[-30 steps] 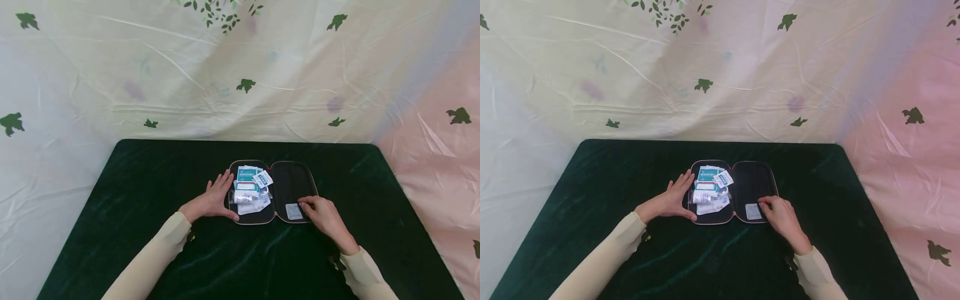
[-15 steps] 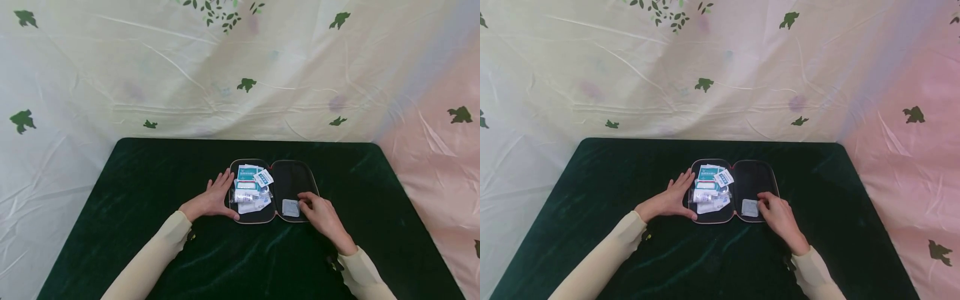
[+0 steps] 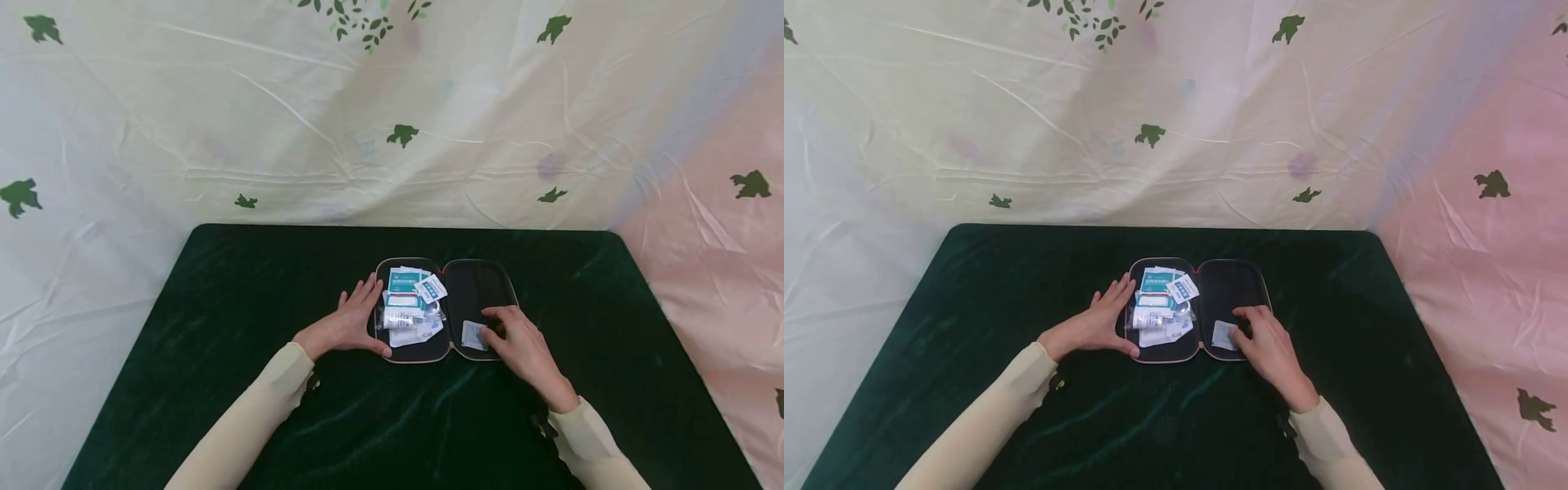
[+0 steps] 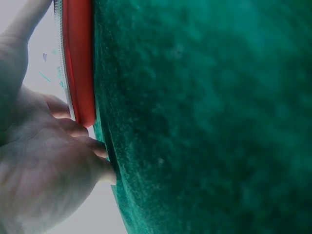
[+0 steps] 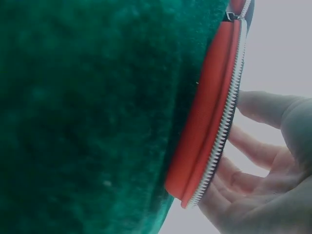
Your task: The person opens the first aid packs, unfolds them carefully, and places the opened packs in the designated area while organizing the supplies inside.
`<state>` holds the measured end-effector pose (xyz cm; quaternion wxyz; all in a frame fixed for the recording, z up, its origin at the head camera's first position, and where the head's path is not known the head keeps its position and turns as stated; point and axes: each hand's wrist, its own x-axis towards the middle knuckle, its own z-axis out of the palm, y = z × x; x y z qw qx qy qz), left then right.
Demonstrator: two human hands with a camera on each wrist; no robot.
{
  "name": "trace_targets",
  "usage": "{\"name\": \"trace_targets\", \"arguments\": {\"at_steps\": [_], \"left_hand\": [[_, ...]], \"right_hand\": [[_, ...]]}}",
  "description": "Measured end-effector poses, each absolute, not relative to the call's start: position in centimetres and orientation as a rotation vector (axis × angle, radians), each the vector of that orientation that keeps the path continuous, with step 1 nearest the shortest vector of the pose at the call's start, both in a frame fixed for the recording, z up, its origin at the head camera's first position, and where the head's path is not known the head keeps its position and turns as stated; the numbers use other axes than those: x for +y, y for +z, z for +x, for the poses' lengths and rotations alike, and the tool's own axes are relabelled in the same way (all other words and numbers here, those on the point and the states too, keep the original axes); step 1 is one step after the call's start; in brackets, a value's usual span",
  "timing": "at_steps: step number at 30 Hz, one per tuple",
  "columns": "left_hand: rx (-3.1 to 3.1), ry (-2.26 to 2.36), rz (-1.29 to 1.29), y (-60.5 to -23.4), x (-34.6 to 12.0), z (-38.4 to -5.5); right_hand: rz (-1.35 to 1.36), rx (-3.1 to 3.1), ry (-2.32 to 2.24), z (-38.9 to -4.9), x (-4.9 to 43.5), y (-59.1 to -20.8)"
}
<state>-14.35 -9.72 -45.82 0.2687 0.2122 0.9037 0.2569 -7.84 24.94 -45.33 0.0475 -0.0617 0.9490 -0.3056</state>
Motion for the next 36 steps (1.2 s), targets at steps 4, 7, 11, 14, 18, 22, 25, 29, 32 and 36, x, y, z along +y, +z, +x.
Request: {"name": "trace_targets", "arguments": {"at_steps": [4, 7, 11, 14, 18, 22, 25, 29, 32, 36], "left_hand": [[2.437, 0.693, 0.579, -45.8, -9.8, -14.3], [2.436, 0.696, 0.579, -45.9, -9.8, -14.3], [2.437, 0.692, 0.579, -46.0, -9.8, -14.3], [2.444, 0.684, 0.58, -46.0, -9.7, -14.2], [2.45, 0.682, 0.579, -46.1, -9.7, -14.2], [2.451, 0.683, 0.579, -46.1, -9.7, -14.2], [2.452, 0.689, 0.581, -46.1, -9.7, -14.2], [2.459, 0.693, 0.577, -46.1, -9.7, -14.1], [2.462, 0.692, 0.575, -46.0, -9.7, -14.1], [2.465, 0.682, 0.568, -46.1, -9.6, -14.0]], "right_hand": [[-0.214, 2.924, -0.977, -8.2, 24.6, -44.7], [-0.253, 2.931, -1.031, -8.7, 24.1, -44.1], [-0.286, 2.927, -1.098, -9.5, 23.0, -43.5], [-0.28, 2.917, -1.137, -10.4, 22.1, -43.2], [-0.271, 2.907, -1.144, -11.6, 20.8, -42.8], [-0.28, 2.894, -1.108, -12.8, 19.8, -42.8], [-0.279, 2.874, -1.078, -13.7, 19.1, -43.0], [-0.259, 2.843, -1.05, -14.7, 18.3, -43.2], [-0.236, 2.818, -1.023, -15.1, 17.8, -43.5], [-0.204, 2.792, -0.982, -15.3, 17.2, -43.8]]}}
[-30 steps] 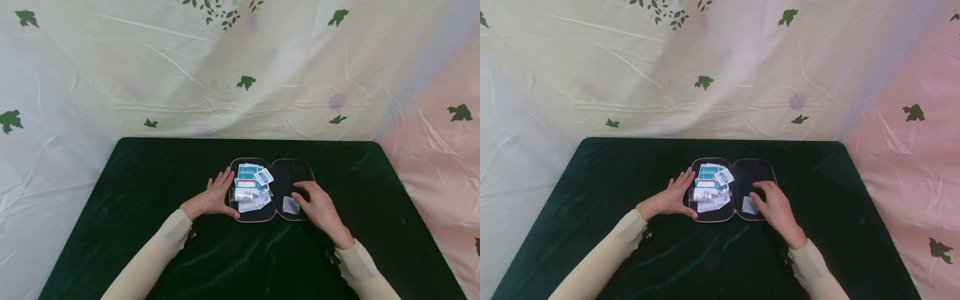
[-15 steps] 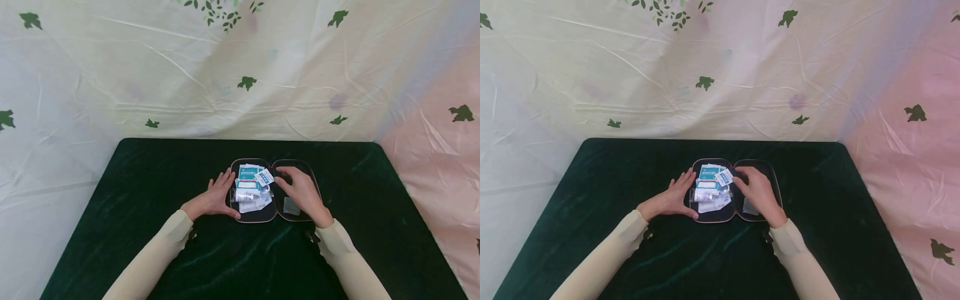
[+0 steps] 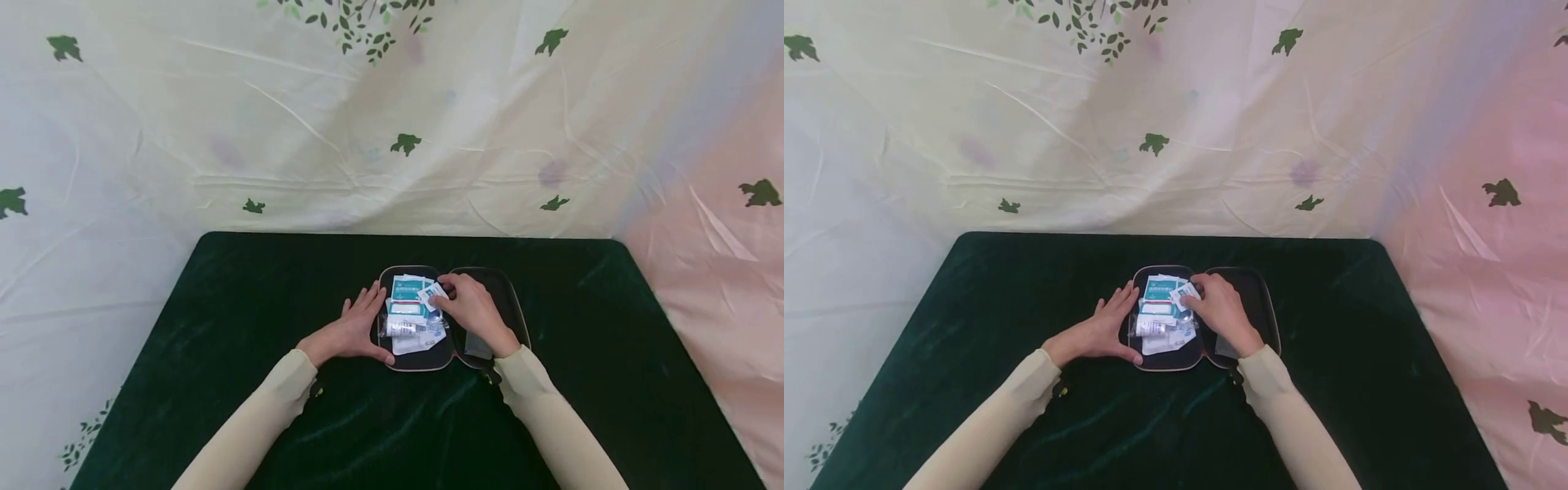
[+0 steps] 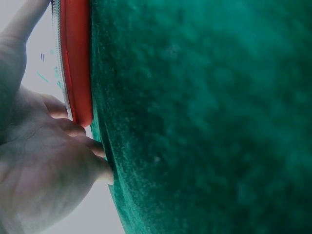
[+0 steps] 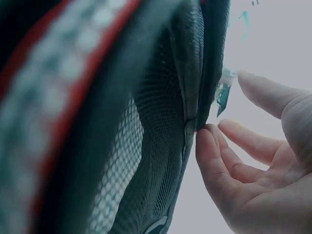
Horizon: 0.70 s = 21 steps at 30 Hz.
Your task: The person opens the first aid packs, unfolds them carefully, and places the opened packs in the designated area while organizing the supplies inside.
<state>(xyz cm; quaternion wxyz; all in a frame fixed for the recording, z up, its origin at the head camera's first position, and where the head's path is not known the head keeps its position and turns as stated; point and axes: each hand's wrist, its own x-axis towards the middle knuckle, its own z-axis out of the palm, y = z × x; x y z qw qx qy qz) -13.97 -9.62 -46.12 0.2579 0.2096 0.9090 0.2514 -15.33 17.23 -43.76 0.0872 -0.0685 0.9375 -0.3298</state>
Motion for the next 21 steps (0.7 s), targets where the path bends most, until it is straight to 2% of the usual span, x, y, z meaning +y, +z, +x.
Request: {"name": "trace_targets", "arguments": {"at_steps": [8, 21], "left_hand": [[2.479, 0.697, 0.57, -46.3, -9.6, -13.5], [2.493, 0.691, 0.55, -46.4, -9.4, -13.0]], "right_hand": [[-0.203, 2.82, -0.977, -14.9, 17.0, -43.9], [-0.252, 2.717, -1.383, -13.0, 19.6, -43.2]]}}
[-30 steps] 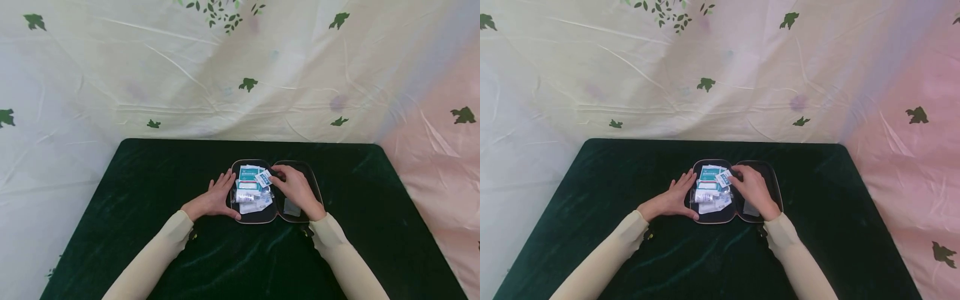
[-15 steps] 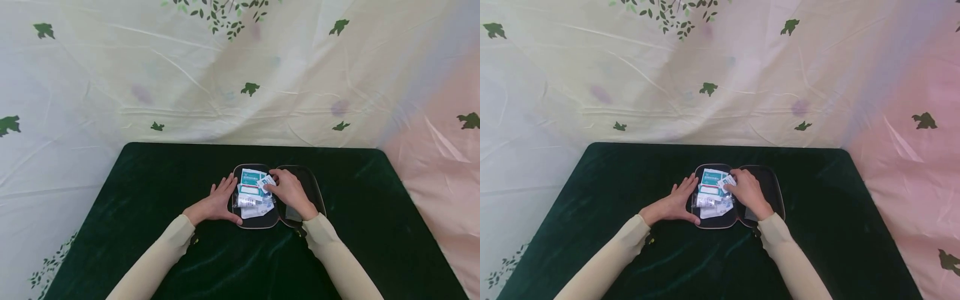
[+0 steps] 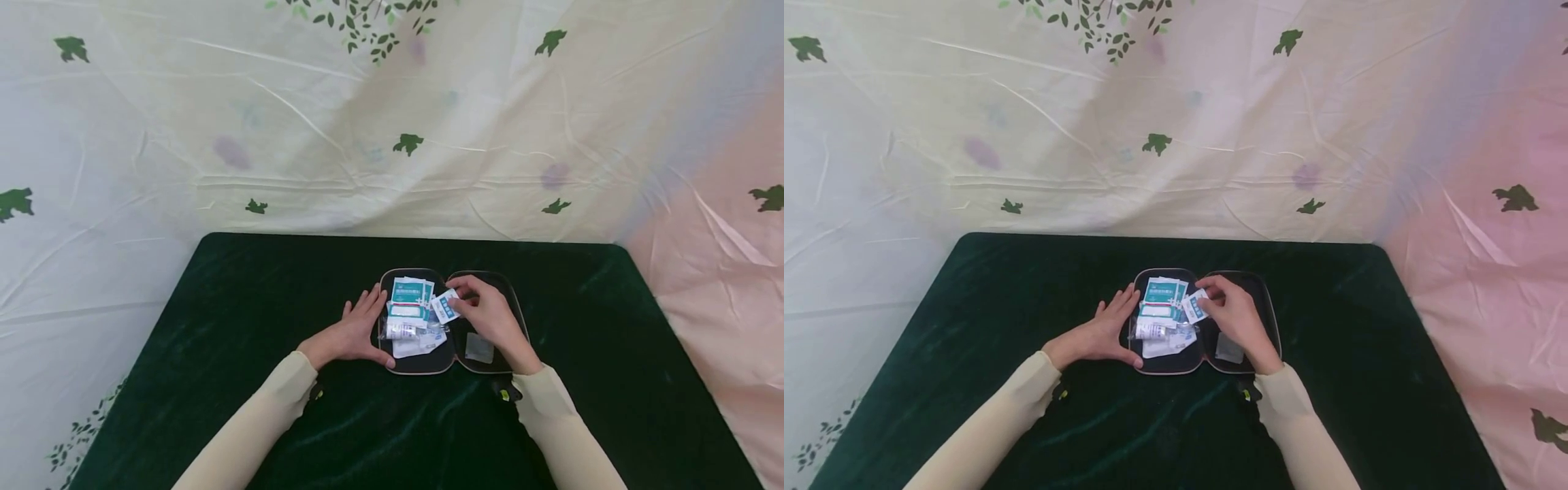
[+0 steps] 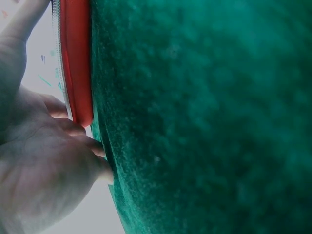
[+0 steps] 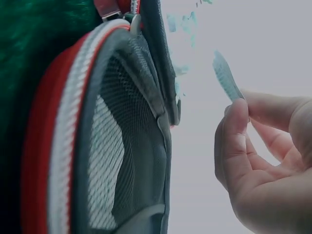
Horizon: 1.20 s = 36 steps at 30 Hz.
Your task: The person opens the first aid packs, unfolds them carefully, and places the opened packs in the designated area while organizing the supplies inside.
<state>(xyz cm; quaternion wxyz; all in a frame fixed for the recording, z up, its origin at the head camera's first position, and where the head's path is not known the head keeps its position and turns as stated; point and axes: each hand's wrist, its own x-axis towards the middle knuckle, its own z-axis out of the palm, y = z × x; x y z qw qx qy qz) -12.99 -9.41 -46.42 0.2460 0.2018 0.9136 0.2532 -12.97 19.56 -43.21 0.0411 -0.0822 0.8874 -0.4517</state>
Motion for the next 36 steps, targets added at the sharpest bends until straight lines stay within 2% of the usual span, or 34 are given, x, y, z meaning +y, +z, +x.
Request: {"name": "trace_targets", "arguments": {"at_steps": [14, 36], "left_hand": [[2.468, 0.678, 0.573, -46.5, -9.7, -14.6], [2.447, 0.666, 0.612, -46.8, -10.2, -16.3]], "right_hand": [[-0.064, 2.764, -1.371, -11.7, 22.0, -42.4], [-0.013, 2.779, -1.307, -8.9, 27.1, -43.5]]}}
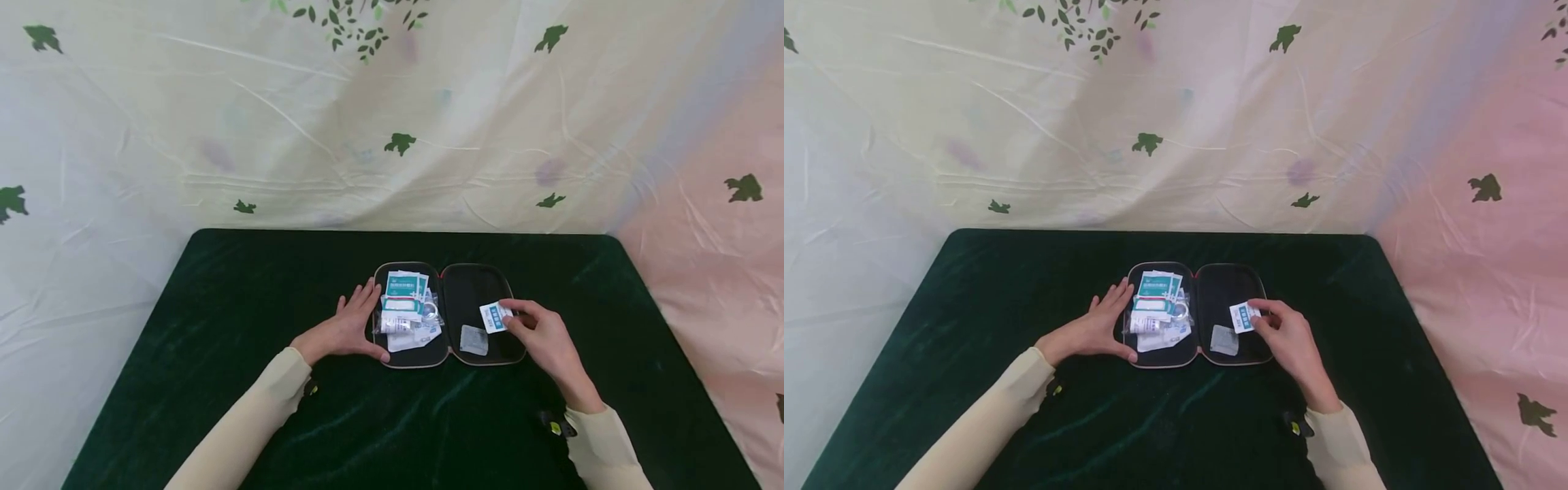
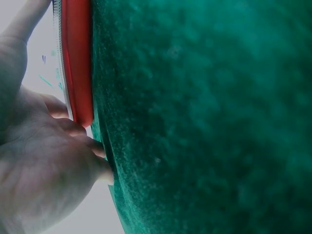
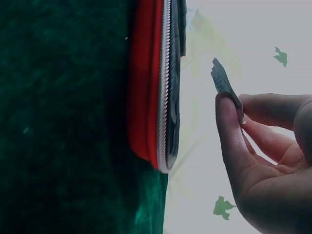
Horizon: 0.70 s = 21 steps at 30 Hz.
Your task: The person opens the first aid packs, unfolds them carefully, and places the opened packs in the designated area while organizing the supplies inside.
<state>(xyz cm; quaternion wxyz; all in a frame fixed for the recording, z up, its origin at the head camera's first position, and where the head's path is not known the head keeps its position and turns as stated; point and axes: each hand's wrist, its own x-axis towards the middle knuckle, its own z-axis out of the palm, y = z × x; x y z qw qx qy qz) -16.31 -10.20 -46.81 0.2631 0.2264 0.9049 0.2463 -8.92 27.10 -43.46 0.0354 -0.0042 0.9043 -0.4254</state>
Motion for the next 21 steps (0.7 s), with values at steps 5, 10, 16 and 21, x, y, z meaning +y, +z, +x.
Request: {"name": "trace_targets", "arguments": {"at_steps": [5, 10, 16, 21], "left_hand": [[2.457, 0.663, 0.623, -47.1, -10.2, -16.4], [2.467, 0.66, 0.628, -47.3, -10.2, -16.1], [2.484, 0.658, 0.634, -47.5, -10.1, -15.7], [2.498, 0.659, 0.634, -47.7, -10.2, -15.3]], "right_hand": [[-0.013, 2.805, -1.271, -8.4, 27.7, -43.9], [0.003, 2.827, -1.253, -7.8, 28.4, -44.5], [0.026, 2.841, -1.232, -7.4, 28.8, -45.4], [0.01, 2.846, -1.222, -7.1, 28.9, -46.3]]}}
